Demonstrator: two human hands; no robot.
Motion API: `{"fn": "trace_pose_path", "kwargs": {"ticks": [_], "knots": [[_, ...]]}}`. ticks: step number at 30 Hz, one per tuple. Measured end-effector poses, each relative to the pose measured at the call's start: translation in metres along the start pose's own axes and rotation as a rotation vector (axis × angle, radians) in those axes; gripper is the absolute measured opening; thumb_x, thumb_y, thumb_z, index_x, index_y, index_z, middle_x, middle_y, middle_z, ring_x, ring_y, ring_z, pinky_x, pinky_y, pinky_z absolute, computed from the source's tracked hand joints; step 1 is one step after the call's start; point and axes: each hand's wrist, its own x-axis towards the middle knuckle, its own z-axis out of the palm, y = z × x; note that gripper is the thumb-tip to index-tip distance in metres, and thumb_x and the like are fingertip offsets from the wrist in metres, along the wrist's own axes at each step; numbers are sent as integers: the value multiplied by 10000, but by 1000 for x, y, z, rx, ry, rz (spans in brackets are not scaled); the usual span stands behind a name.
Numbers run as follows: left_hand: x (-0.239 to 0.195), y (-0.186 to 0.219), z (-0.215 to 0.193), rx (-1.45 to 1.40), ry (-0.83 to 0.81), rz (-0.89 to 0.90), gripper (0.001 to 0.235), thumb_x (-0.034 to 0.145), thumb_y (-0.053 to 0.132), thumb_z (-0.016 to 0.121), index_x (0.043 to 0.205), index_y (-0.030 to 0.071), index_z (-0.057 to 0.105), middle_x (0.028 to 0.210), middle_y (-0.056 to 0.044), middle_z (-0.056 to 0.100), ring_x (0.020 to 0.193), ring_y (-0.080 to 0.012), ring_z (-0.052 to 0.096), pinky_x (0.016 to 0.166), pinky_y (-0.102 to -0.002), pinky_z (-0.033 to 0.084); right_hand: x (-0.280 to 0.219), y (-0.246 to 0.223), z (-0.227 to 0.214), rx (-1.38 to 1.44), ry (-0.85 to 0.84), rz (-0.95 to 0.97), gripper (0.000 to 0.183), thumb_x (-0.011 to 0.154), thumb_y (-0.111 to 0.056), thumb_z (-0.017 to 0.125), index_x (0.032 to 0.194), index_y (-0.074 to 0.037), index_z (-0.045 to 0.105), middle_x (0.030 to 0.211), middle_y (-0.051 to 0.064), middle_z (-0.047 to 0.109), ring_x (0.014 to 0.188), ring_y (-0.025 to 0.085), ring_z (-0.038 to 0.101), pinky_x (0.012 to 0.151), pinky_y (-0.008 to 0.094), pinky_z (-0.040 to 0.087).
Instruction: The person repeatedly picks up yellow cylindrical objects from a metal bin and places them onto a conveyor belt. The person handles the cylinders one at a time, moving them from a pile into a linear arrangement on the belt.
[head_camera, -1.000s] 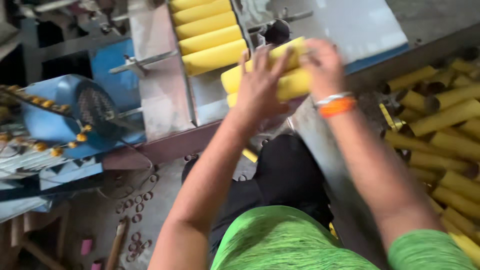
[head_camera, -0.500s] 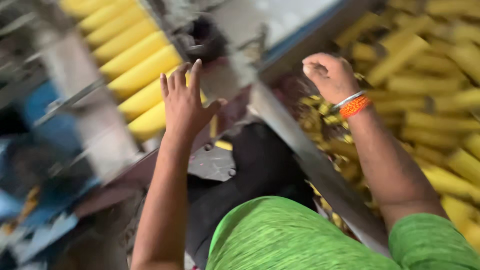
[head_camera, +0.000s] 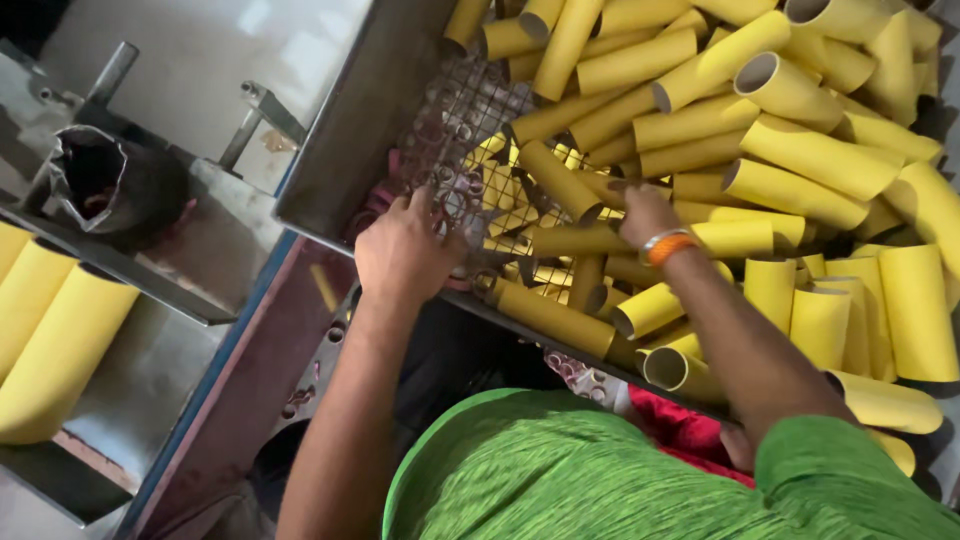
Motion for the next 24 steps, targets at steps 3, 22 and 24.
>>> {"fn": "trace_pose_path", "kwargs": {"ticks": [3,22,24], "knots": [[1,-2,4,-5,41,-20,450,748,400,779,1050,95,645,977,-145,715,846,-389,704,687,-523,552,22,-23,28,-264,-175,8,474,772,-271,806,1191,-78,696,1125,200,720,1058,392,677,887,485,547],[-6,-9,7,-132,121,109,495,824,409,773,1199,119,629,1057,-124,709,911,-353,707,740,-508,551,28,-33,42,-32,-115,61,232,888,-184,675,1087,-159,793,1026,159,745,944,394,701,857,485,556],[-11,-9,-2,-315,131,135,642,781,407,784,1326,124,599,1245,-143,677,1004,-345,698,821,-480,557,34,-73,-19,16,1,-44,235,877,-64,675,1040,-166,810,954,150,753,898,365,690,826,477,539]]}}
